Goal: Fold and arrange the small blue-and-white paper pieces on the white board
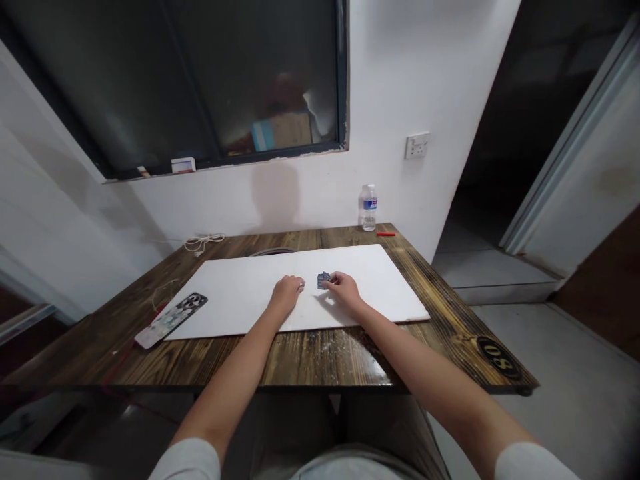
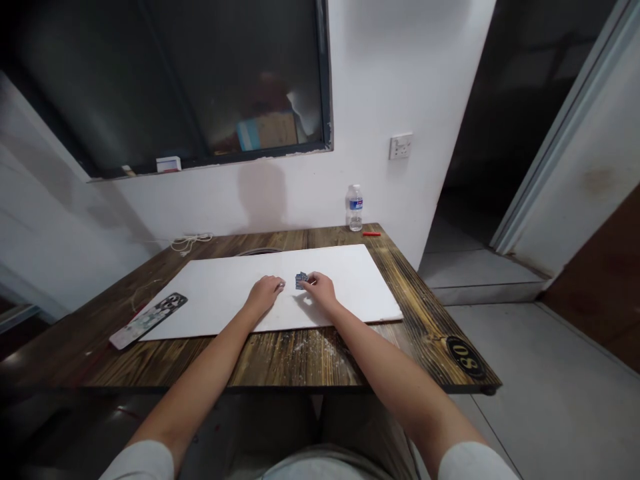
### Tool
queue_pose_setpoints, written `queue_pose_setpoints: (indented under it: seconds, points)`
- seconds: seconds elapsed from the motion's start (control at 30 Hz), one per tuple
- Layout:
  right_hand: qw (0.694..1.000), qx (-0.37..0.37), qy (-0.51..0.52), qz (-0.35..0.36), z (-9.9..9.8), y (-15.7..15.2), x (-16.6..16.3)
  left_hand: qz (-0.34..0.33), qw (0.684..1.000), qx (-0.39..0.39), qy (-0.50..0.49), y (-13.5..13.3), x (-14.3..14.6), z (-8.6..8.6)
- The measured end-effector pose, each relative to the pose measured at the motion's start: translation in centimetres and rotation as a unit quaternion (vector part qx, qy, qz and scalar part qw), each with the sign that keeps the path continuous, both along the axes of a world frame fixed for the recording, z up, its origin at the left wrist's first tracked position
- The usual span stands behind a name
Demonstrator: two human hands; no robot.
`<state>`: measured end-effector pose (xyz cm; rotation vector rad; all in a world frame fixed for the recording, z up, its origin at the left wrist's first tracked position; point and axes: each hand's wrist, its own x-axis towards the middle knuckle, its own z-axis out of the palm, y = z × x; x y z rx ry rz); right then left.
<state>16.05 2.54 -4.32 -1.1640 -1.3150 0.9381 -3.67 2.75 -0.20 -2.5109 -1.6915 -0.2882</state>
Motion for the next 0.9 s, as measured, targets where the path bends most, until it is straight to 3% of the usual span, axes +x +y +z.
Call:
queue_pose_setpoints:
  seconds: [0.57,0.9]
  points:
    - [1.000,0.001,-0.026,-0.004,0.1,-0.2,0.0,0.029,0.997,0.002,0.074,-1.5,1.4,0.7]
    - [1.000,0.009,-0.023,-0.001,0.0,-0.2,0.0,0.022,0.998,0.003,0.062,-1.3,0.9,0.5]
